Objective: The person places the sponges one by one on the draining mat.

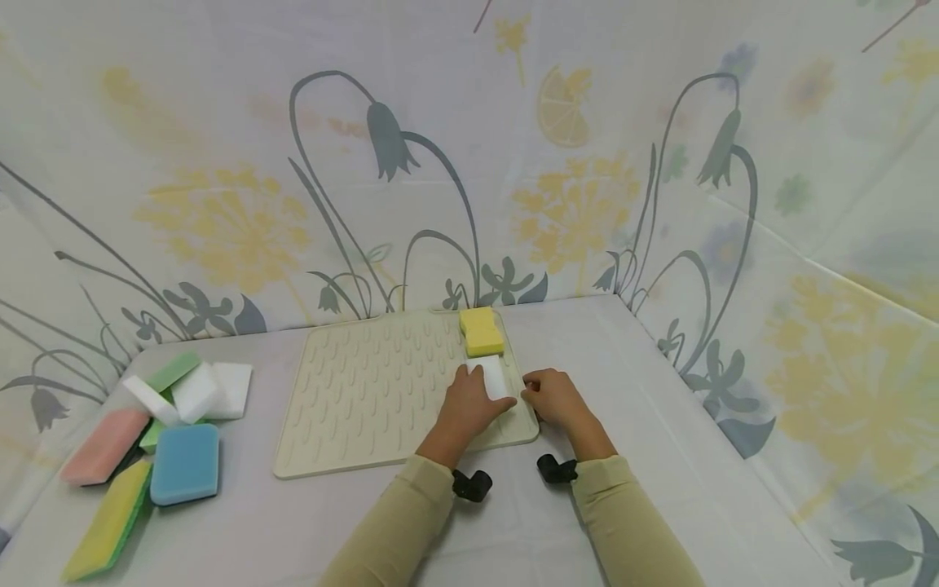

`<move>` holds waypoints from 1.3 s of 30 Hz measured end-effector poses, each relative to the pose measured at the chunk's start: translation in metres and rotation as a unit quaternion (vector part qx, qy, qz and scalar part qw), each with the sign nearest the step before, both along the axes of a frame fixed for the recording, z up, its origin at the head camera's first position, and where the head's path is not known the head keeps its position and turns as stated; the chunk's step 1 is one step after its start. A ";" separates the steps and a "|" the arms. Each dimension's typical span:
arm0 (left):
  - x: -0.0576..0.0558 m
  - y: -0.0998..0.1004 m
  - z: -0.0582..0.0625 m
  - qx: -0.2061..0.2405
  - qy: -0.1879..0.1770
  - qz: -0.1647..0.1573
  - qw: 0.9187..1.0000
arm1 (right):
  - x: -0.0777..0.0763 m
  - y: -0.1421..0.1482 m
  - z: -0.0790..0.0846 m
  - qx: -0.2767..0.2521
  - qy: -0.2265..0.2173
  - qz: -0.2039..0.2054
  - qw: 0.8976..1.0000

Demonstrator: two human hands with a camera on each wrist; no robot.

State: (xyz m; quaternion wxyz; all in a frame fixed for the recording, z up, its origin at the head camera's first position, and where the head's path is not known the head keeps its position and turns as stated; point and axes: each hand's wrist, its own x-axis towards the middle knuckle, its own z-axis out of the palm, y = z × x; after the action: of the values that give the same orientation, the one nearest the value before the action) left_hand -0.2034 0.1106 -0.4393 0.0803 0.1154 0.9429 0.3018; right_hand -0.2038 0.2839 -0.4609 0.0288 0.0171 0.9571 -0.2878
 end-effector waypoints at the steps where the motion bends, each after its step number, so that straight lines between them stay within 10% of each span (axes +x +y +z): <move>1: 0.000 0.001 0.000 0.001 0.000 0.000 1.000 | 0.000 0.000 0.000 -0.001 0.000 0.000 1.000; 39: 0.001 0.024 -0.009 -0.049 0.053 0.008 0.997 | 0.002 0.001 0.002 0.001 0.011 0.014 1.000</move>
State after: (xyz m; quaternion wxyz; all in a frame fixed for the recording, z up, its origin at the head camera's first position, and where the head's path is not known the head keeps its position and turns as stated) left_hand -0.2023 0.1343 -0.4484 0.0338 0.1193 0.9605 0.2490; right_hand -0.2015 0.2847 -0.4588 0.0221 0.0001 0.9579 -0.2862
